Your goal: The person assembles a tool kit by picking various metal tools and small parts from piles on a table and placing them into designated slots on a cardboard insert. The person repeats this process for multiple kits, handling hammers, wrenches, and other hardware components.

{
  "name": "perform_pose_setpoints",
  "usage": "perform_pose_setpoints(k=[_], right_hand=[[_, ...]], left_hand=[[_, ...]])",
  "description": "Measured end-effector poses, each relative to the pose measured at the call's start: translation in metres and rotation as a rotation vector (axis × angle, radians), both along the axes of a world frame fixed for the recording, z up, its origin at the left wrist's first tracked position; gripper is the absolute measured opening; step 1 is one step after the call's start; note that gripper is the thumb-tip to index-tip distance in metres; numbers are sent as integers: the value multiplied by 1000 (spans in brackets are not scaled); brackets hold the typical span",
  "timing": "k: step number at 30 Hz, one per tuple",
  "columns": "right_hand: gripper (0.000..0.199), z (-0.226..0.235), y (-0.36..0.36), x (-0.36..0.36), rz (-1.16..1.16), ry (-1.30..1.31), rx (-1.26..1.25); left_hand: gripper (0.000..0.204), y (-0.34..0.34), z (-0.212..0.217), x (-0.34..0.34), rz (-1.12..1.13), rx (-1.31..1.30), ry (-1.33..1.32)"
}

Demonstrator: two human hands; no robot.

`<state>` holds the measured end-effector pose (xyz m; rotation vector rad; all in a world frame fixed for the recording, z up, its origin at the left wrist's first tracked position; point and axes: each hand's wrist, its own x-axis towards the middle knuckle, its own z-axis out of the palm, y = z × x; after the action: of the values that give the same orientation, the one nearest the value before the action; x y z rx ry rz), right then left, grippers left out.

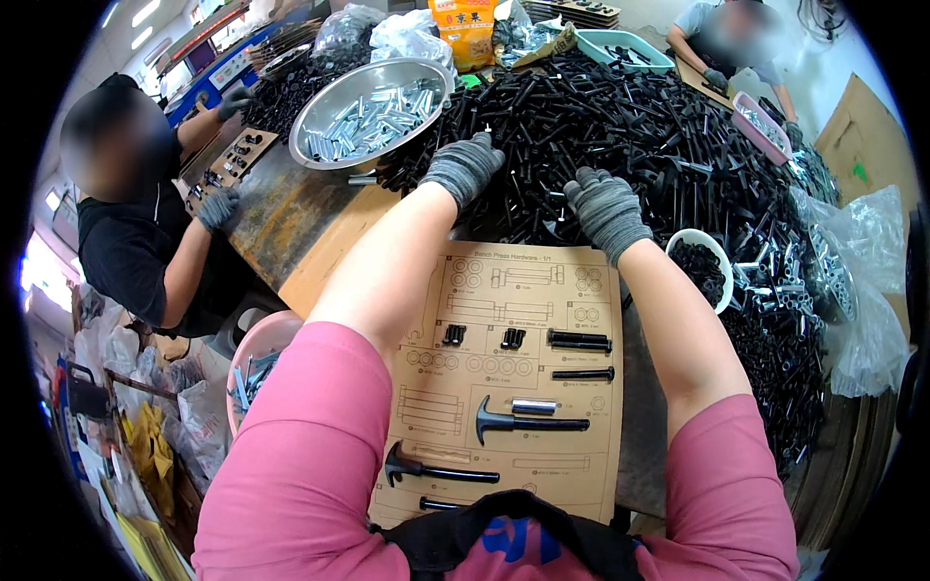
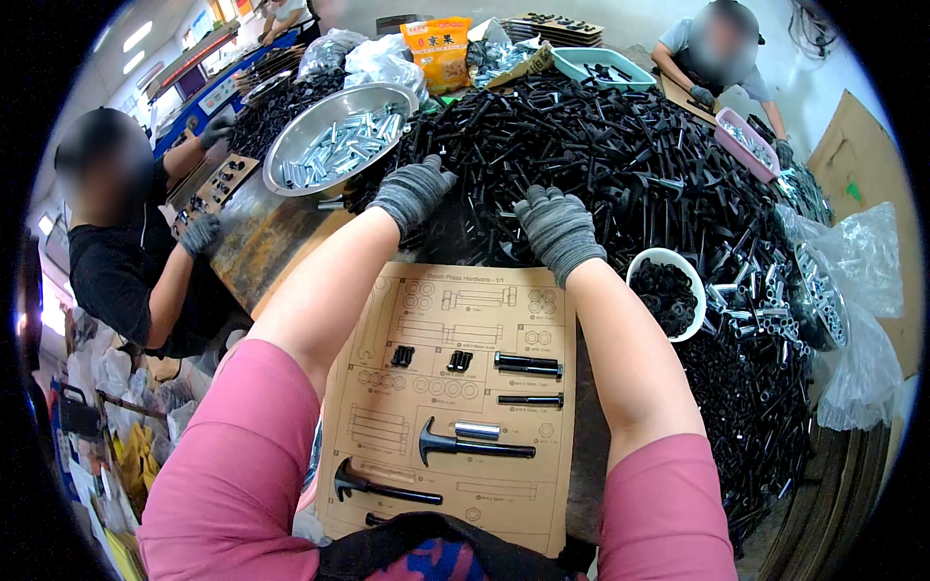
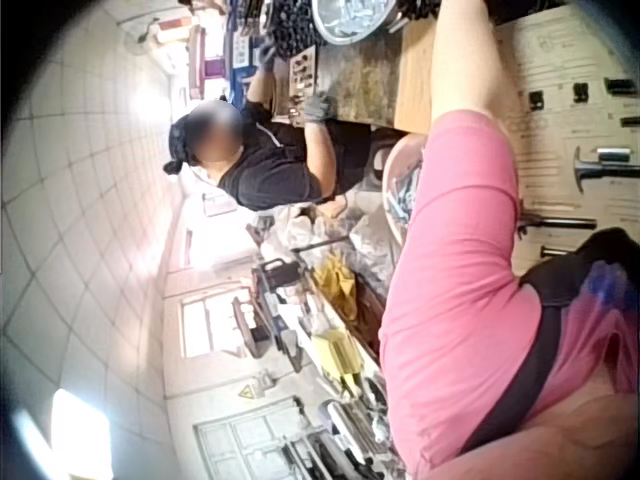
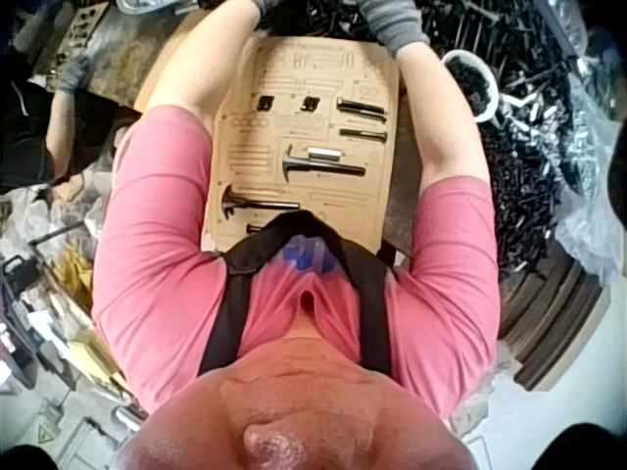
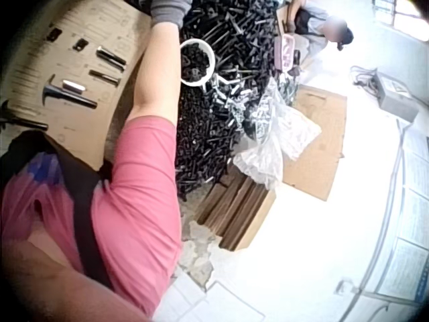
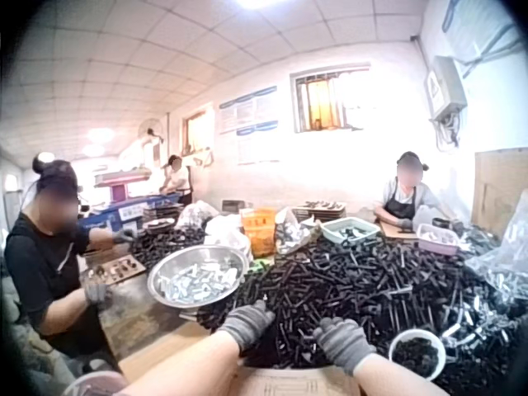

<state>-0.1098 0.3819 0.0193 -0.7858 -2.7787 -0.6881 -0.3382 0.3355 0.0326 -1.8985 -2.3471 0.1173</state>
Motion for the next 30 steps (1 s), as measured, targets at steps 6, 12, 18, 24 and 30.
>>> perform_pose_setpoints(k=[6,12,18,24,30], right_hand=[[31,36,-57,-9,-264,-137,-754],[28,8,-103,5,-117,-215,-691],[29,3,-115,9,-114,-157,-647],[31,-6,-128,6,-119,-102,-575],[40,15,-125,7,-237,-183,-748]], left_hand=[[24,-43,37,17,-50,58,96],[21,-88,11,3,-88,502,-582],[19,-172,-25,27,-31,158,-1286],[17,-183,-22,20,-168,97,-621],[25,-157,20,38,-144,-305,19]])
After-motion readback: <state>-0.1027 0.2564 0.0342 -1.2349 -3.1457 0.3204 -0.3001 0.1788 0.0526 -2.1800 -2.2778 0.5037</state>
